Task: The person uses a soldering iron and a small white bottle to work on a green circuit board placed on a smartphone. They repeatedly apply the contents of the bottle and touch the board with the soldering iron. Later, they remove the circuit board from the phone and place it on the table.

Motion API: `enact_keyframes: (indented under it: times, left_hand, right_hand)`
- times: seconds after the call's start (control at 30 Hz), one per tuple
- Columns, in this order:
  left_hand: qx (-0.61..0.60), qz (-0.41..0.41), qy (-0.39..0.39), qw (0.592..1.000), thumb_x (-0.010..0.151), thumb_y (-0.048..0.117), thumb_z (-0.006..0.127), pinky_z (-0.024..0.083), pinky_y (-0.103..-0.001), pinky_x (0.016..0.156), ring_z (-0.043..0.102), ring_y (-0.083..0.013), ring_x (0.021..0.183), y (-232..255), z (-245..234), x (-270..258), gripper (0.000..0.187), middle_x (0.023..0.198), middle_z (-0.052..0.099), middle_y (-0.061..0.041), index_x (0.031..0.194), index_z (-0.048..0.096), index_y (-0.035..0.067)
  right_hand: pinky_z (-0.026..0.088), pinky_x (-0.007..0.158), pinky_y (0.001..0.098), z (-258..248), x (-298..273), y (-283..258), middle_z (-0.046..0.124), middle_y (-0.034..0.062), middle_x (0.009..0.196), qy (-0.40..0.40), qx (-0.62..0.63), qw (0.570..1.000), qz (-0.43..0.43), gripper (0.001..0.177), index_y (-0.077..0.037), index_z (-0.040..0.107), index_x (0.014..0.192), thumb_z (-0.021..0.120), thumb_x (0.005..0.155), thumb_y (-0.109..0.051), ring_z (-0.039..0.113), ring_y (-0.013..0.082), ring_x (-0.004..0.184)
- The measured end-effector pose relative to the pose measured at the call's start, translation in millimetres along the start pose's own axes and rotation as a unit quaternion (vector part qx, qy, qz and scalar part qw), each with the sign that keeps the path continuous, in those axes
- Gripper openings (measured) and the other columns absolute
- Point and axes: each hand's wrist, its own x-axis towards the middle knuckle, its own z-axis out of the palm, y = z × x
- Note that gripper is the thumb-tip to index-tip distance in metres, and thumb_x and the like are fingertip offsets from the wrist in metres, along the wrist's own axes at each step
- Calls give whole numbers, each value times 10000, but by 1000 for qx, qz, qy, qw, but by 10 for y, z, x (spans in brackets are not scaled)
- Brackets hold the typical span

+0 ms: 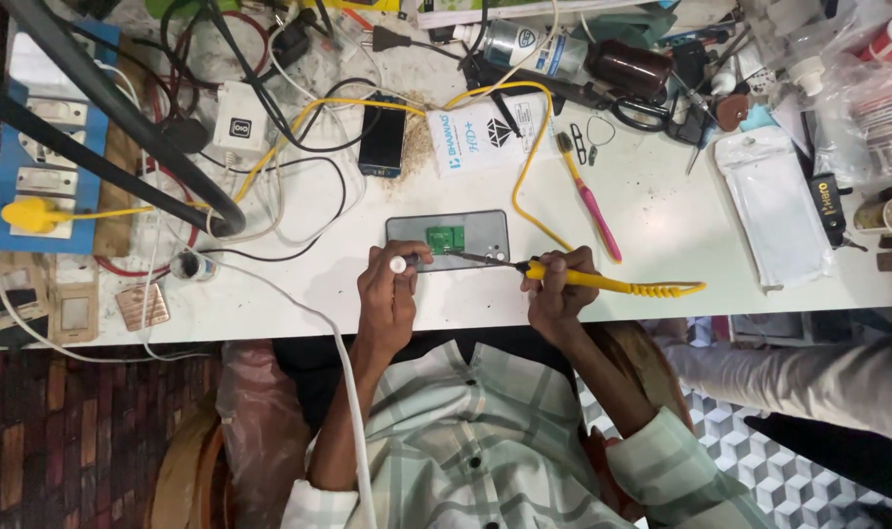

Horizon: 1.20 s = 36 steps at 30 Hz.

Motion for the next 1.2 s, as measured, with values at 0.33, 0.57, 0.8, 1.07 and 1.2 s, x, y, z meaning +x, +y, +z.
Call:
enact_keyframes:
  times: [0.33, 0.57, 0.8, 1.07, 1.2]
  left_hand:
    - [-8, 24, 1, 1000, 1012, -36, 463, 429, -330, 800, 487, -143, 603, 35, -18, 9, 227, 1000, 703, -83, 1157, 633, 3]
    - [-6, -11, -11, 1000, 938, -77, 451, 448, -331, 749, 489, -149, 643, 56, -28, 11, 316, 999, 709, -80, 1161, 652, 22]
    - [-14, -27, -14, 999, 968, -41, 446, 452, -318, 722, 494, -159, 670, 63, -22, 8, 300, 997, 708, -87, 1173, 654, 24]
    - [-11, 14, -1, 1000, 1018, -18, 452, 453, -336, 839, 574, -161, 734, 43, -37, -6, 261, 1017, 702, -96, 1201, 632, 28]
    - [-25, -18, 2, 1000, 985, -35, 446, 463, -305, 712, 518, -141, 656, 0, 9, -38, 286, 1004, 712, -87, 1175, 652, 20]
  right_hand:
    - [496, 496, 251, -55, -40, -106, 577, 111, 839, -28, -83, 996, 7, 248, 35, 434, 999, 478, 1107, -184, 585, 125, 561]
    - [507, 466, 258, -38, -31, -64, 551, 124, 883, -10, -106, 994, -17, 267, 38, 435, 971, 489, 1109, -184, 594, 123, 566]
    - [442, 447, 239, 44, 11, -172, 592, 77, 656, 0, -100, 994, -34, 305, -1, 463, 928, 491, 1115, -240, 556, 98, 486]
    - [469, 534, 261, 44, 113, -283, 634, 101, 686, -23, -225, 965, -132, 300, -27, 493, 898, 486, 1138, -207, 621, 133, 572]
    - [407, 497, 250, -3, 57, -238, 599, 51, 657, 3, -240, 969, -55, 294, -47, 510, 874, 524, 1117, -210, 530, 115, 507]
